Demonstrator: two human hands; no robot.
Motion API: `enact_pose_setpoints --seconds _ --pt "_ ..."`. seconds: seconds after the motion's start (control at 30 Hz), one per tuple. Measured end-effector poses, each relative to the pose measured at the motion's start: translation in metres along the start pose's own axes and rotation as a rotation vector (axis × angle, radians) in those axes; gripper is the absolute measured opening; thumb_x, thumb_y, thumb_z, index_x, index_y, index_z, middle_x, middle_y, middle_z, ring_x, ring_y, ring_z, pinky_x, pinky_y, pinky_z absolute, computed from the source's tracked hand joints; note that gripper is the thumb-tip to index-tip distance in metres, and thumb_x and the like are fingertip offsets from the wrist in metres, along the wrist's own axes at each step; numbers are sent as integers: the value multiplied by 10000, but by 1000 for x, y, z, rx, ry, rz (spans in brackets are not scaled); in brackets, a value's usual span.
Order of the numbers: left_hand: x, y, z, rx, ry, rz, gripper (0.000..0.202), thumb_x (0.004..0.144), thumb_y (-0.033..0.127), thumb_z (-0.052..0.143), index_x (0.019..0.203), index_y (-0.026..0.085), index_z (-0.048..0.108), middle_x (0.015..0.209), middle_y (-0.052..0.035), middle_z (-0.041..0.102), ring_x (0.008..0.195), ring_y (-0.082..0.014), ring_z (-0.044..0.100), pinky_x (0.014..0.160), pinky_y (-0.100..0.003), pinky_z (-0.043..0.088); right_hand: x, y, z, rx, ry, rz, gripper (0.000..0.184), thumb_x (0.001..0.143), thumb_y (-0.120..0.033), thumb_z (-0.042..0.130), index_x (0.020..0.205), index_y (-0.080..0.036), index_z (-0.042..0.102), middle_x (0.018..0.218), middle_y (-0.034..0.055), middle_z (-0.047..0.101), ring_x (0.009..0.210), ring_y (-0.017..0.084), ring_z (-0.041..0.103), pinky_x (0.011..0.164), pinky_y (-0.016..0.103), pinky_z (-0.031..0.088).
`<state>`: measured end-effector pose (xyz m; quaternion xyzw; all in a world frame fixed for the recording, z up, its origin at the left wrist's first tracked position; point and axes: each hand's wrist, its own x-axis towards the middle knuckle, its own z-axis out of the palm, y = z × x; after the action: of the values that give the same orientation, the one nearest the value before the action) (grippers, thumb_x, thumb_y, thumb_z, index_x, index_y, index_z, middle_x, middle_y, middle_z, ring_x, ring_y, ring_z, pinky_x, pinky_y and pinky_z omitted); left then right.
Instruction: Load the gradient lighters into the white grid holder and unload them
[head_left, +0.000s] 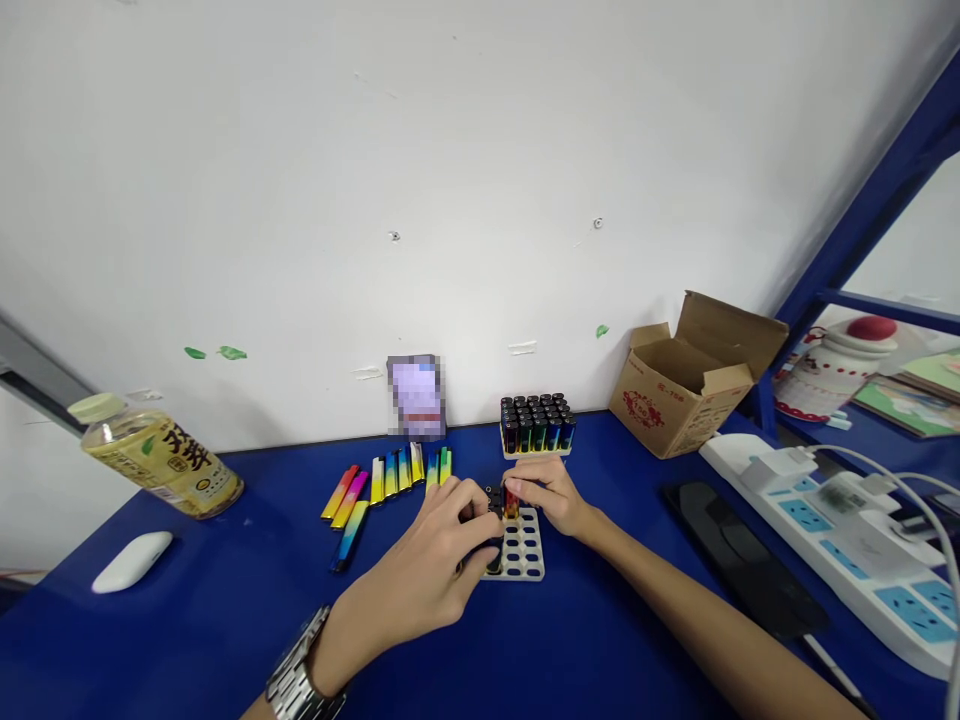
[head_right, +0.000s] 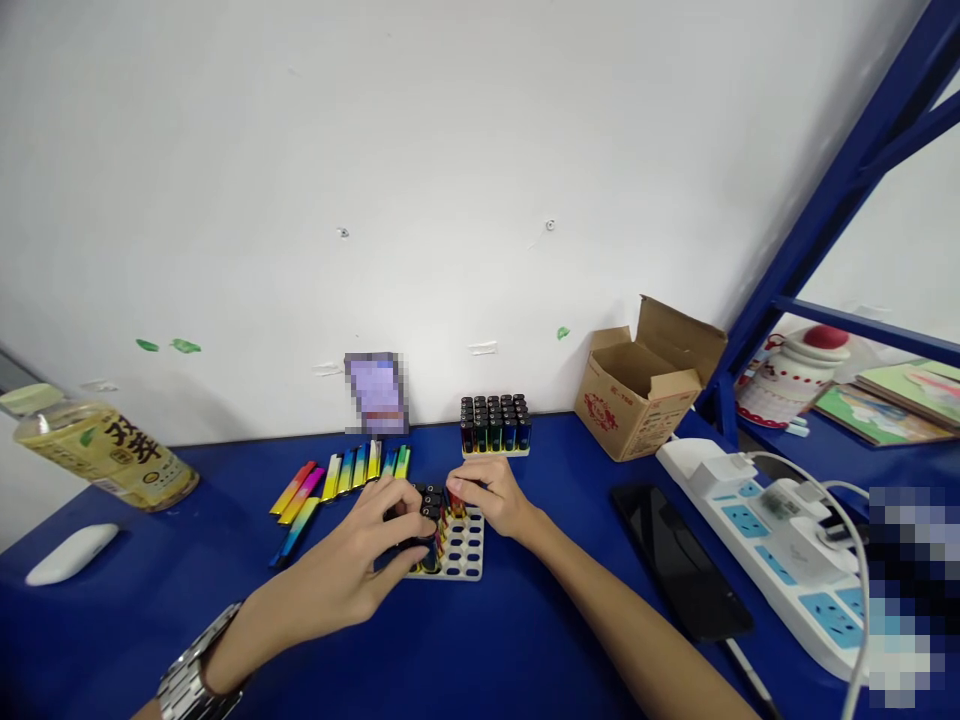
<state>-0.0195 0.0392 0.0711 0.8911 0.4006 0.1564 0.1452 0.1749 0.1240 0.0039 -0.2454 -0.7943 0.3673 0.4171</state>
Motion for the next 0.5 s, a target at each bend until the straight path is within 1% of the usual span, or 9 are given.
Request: enact_pose_setpoints --seconds 0.1,0.2,0.27,0.4,0.5 --pt "0 1 -2 -29 30 -6 82 905 180 452 869 192 525 908 -38 460 869 -176 423 802 -356 399 0 -1 2 28 -23 34 360 897 -358 461 631 -152 591 568 -7 469 534 112 420 547 255 307" --pt "0 3 -2 -63 20 -23 86 900 185 462 821 192 495 884 -27 471 858 -169 436 807 -349 402 -2 3 5 101 3 86 297 879 -344 484 691 -151 610 556 -16 481 515 107 417 529 246 308" --pt "0 6 -1 -85 0 -40 67 909 192 454 851 197 489 911 -30 493 886 -172 451 830 -352 407 -3 5 7 119 22 100 281 877 -344 489 710 -153 610 549 -22 477 508 105 411 523 242 308" --pt "0 8 3 -110 -33 -48 71 931 216 436 967 207 497 989 -37 537 977 -183 467 939 -395 381 -5 5 9 135 39 99 281 886 -352 482 724 -157 602 565 -21 487 512 103 411 522 238 314" --pt "1 6 8 -100 -7 -24 85 932 217 442 972 202 515 982 -41 553 954 -180 473 923 -390 397 -5 4 9 139 43 99 277 888 -349 488 725 -156 602 568 -21 495 508 99 412 521 237 317"
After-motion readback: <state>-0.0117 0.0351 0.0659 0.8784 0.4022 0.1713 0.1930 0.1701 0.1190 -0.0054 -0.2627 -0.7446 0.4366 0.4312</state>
